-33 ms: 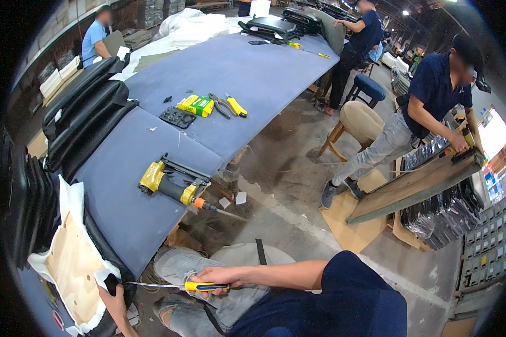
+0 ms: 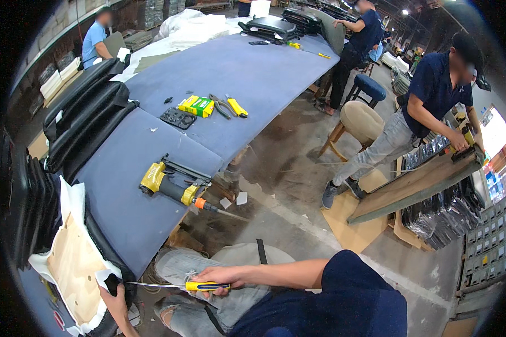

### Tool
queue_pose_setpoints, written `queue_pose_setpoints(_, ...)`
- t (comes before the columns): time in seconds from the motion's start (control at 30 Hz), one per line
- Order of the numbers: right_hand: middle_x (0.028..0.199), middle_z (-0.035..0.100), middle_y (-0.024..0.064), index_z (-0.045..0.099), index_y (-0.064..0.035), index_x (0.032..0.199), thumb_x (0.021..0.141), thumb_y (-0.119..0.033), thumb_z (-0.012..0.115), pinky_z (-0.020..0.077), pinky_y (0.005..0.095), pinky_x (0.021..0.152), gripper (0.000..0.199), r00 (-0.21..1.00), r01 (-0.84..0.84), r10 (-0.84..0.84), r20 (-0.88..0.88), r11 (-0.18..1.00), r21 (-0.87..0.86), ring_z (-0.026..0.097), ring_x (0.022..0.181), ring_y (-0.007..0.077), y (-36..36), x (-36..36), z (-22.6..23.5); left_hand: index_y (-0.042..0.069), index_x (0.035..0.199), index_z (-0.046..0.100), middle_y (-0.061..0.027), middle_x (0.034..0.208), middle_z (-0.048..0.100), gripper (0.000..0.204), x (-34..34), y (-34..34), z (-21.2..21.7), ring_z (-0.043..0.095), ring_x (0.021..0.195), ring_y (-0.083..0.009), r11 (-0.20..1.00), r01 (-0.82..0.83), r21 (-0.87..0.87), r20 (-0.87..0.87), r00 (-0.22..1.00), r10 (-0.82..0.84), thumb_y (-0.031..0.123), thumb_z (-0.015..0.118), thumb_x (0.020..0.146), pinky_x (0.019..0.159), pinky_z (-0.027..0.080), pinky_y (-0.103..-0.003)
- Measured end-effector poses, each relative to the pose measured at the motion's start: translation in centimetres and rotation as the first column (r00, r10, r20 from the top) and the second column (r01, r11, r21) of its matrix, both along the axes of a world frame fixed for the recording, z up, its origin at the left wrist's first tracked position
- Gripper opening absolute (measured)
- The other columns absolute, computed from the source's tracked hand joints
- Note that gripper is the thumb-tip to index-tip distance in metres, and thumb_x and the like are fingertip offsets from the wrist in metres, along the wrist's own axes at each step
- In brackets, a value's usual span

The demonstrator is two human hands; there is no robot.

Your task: The person uses a staple gun to attach black fabric to a foam-covered seat frame on a workbench. They repeatedly pull the fabric taut, staple edges, and adjust the material while other workers assemble similar items nearby.

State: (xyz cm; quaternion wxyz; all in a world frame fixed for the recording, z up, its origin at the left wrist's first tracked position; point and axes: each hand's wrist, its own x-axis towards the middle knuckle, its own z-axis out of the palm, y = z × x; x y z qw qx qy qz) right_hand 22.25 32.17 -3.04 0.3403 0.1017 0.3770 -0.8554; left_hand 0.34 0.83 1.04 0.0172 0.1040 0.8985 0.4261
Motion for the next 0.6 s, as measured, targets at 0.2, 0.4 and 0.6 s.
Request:
queue_pose_setpoints(0.2,0.084,0.073,0.0103,0.071,-0.0021,0.124,0.106,-0.036,0.058,0.047,0.0315,0.055,0.04,0.795,0.424,-0.018,-0.606,0.731,0.534,0.058,0.058,0.0128,0.6,2.1,1.9,0.005,0.155,0.038,-0.0175,0.148,0.048,0.085,1.5,2.4,1.5,0.048,0.133,-0.0323,0.977,0.094,0.19,-0.175,0.983,-0.061,0.024,0.081,0.085,0.117,0.032,-0.043)
queue_pose_setpoints(0.4,0.095,0.075,0.0204,0.07,-0.0002,0.125,0.1,-0.025,0.067,0.0521,0.0381,0.066,0.035,0.572,0.609,0.086,-0.815,0.622,0.492,0.07,0.074,0.0302,2.5,2.9,4.9,0.002,0.154,0.041,-0.0184,0.158,0.044,0.079,2.4,1.3,0.8,0.042,0.145,-0.0337,0.925,0.139,0.353,-0.482,0.875,0.053,0.053,0.064,0.099,0.12,0.029,-0.044)
queue_pose_setpoints(0.6,0.096,0.075,0.0194,0.071,-0.0016,0.122,0.099,-0.025,0.068,0.0532,0.0409,0.068,0.033,0.492,0.577,0.134,-0.86,0.69,0.438,0.07,0.078,0.0348,2.6,3.1,5.9,-0.001,0.131,0.062,-0.018,0.145,0.057,0.044,4.6,-4.8,0.6,0.046,0.142,-0.033,0.887,0.457,0.067,-0.432,0.815,-0.387,0.03,0.067,0.101,0.121,0.029,-0.049)
